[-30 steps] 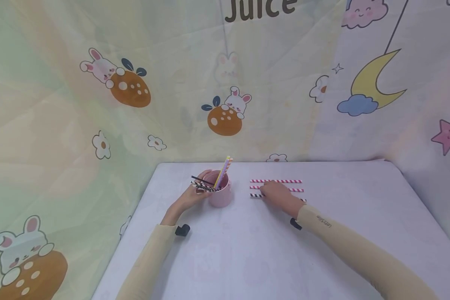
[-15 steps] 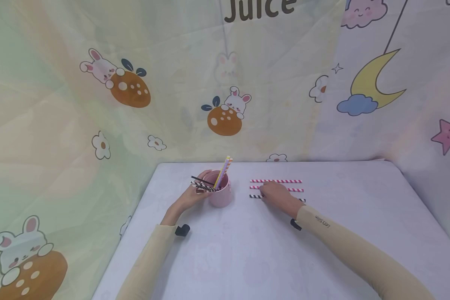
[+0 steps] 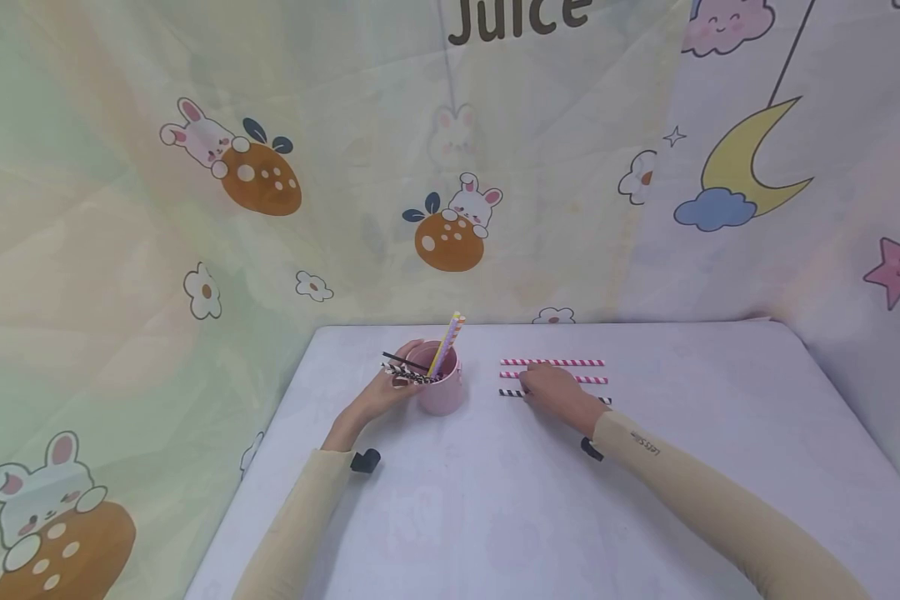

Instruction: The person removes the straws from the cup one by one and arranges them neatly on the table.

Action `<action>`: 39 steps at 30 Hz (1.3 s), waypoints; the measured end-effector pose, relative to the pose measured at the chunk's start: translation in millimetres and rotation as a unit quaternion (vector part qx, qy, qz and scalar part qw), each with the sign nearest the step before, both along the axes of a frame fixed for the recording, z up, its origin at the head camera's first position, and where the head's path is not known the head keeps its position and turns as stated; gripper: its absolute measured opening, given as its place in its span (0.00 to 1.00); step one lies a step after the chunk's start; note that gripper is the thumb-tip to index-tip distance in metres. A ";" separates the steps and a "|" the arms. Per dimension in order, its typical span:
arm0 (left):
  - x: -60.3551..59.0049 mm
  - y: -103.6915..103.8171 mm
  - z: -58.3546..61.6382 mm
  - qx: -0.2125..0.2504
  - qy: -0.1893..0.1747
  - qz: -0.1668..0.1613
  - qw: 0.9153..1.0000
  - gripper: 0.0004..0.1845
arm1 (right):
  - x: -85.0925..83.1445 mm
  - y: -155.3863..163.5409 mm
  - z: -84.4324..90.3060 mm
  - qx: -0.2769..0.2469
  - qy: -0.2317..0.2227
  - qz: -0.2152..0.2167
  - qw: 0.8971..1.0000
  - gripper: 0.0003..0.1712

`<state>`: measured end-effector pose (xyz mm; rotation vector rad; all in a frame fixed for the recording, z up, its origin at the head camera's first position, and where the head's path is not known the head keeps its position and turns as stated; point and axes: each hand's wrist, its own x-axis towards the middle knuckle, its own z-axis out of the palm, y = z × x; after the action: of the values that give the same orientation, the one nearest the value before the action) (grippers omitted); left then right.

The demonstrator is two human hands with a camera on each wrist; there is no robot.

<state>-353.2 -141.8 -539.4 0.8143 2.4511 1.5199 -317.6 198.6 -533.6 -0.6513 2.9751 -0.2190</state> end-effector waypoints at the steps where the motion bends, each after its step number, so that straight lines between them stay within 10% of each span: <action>1: 0.2 0.0 0.1 0.000 -0.001 0.000 1.000 0.45 | 0.0 -0.1 0.4 0.000 -0.003 -0.001 1.000 0.09; 11: 0.8 0.2 2.8 -0.007 -0.009 -0.005 1.000 0.46 | 0.7 -3.1 5.3 0.016 -0.025 -0.009 1.000 0.13; 22: 18.0 0.8 36.1 -0.030 -0.013 -0.026 0.999 0.44 | -0.9 -6.7 14.0 0.010 -0.040 -0.023 0.999 0.21; 34: 16.6 0.1 34.0 -0.017 -0.028 -0.027 0.999 0.45 | 0.9 -5.0 25.3 -0.026 -0.039 -0.011 0.999 0.28; 39: 3.3 -1.2 10.0 -0.017 -0.021 -0.014 1.000 0.46 | -1.3 -7.2 29.3 -0.040 -0.045 -0.018 0.998 0.33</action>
<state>-349.9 -143.0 -529.4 0.7993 2.4172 1.4663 -319.0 191.4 -504.3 -0.5799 2.9061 -0.3623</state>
